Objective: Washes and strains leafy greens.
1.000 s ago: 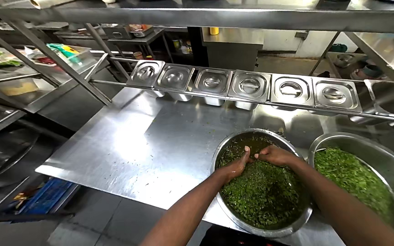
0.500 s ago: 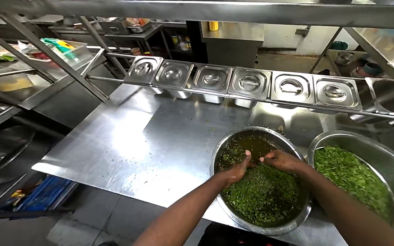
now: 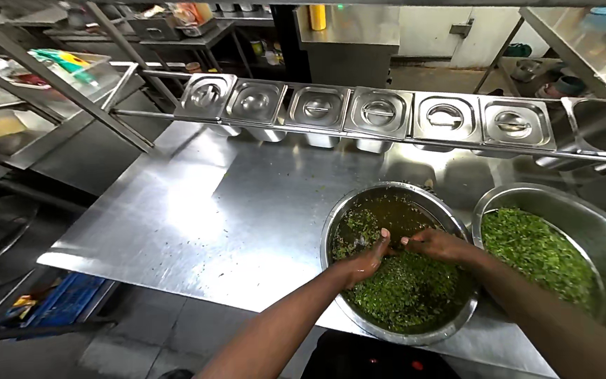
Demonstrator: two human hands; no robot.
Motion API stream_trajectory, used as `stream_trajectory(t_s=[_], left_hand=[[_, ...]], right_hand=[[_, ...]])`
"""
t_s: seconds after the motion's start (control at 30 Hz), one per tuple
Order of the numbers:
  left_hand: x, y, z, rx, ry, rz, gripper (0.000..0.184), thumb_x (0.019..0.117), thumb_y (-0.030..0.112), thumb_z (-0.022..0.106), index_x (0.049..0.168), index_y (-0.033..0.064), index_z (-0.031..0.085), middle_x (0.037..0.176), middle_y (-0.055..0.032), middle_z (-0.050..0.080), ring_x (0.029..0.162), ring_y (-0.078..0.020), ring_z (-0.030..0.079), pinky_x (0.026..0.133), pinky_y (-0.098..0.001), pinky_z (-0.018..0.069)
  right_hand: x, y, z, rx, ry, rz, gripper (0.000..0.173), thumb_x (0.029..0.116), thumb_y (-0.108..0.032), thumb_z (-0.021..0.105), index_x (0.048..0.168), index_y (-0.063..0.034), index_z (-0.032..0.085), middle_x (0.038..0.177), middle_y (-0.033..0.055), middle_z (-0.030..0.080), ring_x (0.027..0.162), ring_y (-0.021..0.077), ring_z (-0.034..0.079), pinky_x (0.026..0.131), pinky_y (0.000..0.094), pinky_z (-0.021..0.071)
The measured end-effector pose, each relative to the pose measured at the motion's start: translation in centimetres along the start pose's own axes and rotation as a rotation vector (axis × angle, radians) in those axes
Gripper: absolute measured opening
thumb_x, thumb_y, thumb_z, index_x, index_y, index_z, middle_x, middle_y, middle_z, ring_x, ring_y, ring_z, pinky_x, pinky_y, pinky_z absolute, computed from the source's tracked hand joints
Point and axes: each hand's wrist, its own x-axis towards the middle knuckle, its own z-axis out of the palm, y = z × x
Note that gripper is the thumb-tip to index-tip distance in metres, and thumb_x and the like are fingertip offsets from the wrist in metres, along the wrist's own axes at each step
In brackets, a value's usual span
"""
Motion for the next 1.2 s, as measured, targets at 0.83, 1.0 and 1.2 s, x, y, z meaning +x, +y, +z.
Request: stream_trajectory(t_s=[0.83, 1.0, 1.2], left_hand=[[-0.6, 0.2, 4.6, -0.078, -0.047, -0.117, 0.088, 0.1003, 0.073, 0.005, 0.148, 0.0170, 0.053, 0.158, -0.0102, 0.044, 0.148, -0.0281, 0.037, 0.115, -0.0606, 0.0316], [-1.2, 1.1, 5.4, -0.143, -0.049, -0.210, 0.086, 0.0997, 0.075, 0.008, 0.161, 0.0190, 0.032, 0.168, -0.0121, 0.026, 0.153, -0.0323, 0.028, 0.114, -0.0640, 0.0314], [-0.6, 0.9, 6.5, -0.324, -0.040, -0.256, 0.092, 0.0954, 0.081, 0.010, 0.164, 0.0218, 0.023, 0.170, -0.0106, 0.019, 0.156, -0.0304, 0.020, 0.118, -0.0648, 0.0255]], right_hand=[[-4.1, -1.0, 3.6, -0.049, -0.064, 0.163, 0.064, 0.1076, -0.056, 0.037, 0.113, -0.0009, 0.069, 0.111, 0.0220, 0.067, 0.107, 0.0365, 0.063, 0.095, 0.0594, 0.0470], [-4.1, -1.7, 4.3, -0.173, -0.105, 0.181, 0.061, 0.1095, -0.051, 0.034, 0.114, -0.0014, 0.069, 0.114, 0.0229, 0.068, 0.113, 0.0394, 0.063, 0.097, 0.0625, 0.0461], [-4.7, -2.3, 4.7, -0.176, -0.088, 0.215, 0.061, 0.1094, -0.051, 0.033, 0.109, -0.0025, 0.070, 0.111, 0.0221, 0.068, 0.111, 0.0396, 0.064, 0.095, 0.0625, 0.0469]])
